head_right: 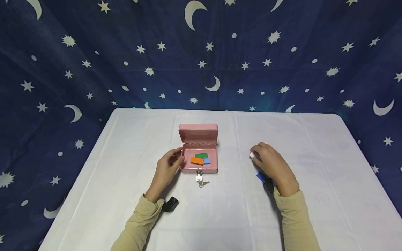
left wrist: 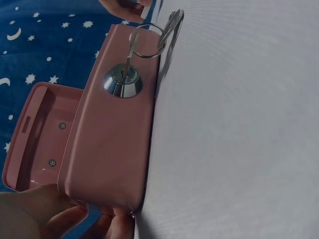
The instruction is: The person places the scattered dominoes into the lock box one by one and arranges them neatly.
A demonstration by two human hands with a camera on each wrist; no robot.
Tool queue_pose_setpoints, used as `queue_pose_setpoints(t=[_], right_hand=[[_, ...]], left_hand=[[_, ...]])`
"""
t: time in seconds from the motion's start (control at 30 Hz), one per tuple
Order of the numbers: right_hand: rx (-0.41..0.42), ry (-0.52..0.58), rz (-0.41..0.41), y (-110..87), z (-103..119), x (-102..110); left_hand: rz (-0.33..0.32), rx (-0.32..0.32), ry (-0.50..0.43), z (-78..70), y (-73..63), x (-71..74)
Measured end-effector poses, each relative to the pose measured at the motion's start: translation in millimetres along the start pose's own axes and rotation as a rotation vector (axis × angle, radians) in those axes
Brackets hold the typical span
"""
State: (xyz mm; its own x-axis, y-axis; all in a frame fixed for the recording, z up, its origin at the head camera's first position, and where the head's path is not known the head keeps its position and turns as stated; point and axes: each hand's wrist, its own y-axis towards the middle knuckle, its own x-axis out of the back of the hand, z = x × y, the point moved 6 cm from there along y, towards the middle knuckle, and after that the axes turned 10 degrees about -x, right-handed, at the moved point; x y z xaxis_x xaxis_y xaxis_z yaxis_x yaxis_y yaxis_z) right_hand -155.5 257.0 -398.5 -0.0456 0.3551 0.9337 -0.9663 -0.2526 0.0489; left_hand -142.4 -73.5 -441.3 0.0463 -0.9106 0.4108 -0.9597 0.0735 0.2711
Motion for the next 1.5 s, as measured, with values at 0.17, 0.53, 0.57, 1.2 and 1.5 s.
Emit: queue_pose_setpoints(t=[0.17,0.53,0.57,1.2,1.5], right_hand=[[0.048,-0.011,-0.037,1.4,10,8],[0.130,0.008,-0.079,6.3,35,11],[0.134,0.009,-0.083,6.7,37,10],[0.186,0.042,-0.119,13.3,60,10],[0.164,0.064,-0.087,18.7,72,8]], left_hand=[[0.007,-0.007,-0.001,-0.6,0.8,-1.8],[-0.006,-0.016,0.021,0.2,-0.7,1.7],[-0.005,-0.018,0.026,0.4,-0.8,1.8],[0.004,-0.018,0.013,0.4,-0.7,0.5],[0.008,-0.007,0.006,0.2,-0.9,0.2]])
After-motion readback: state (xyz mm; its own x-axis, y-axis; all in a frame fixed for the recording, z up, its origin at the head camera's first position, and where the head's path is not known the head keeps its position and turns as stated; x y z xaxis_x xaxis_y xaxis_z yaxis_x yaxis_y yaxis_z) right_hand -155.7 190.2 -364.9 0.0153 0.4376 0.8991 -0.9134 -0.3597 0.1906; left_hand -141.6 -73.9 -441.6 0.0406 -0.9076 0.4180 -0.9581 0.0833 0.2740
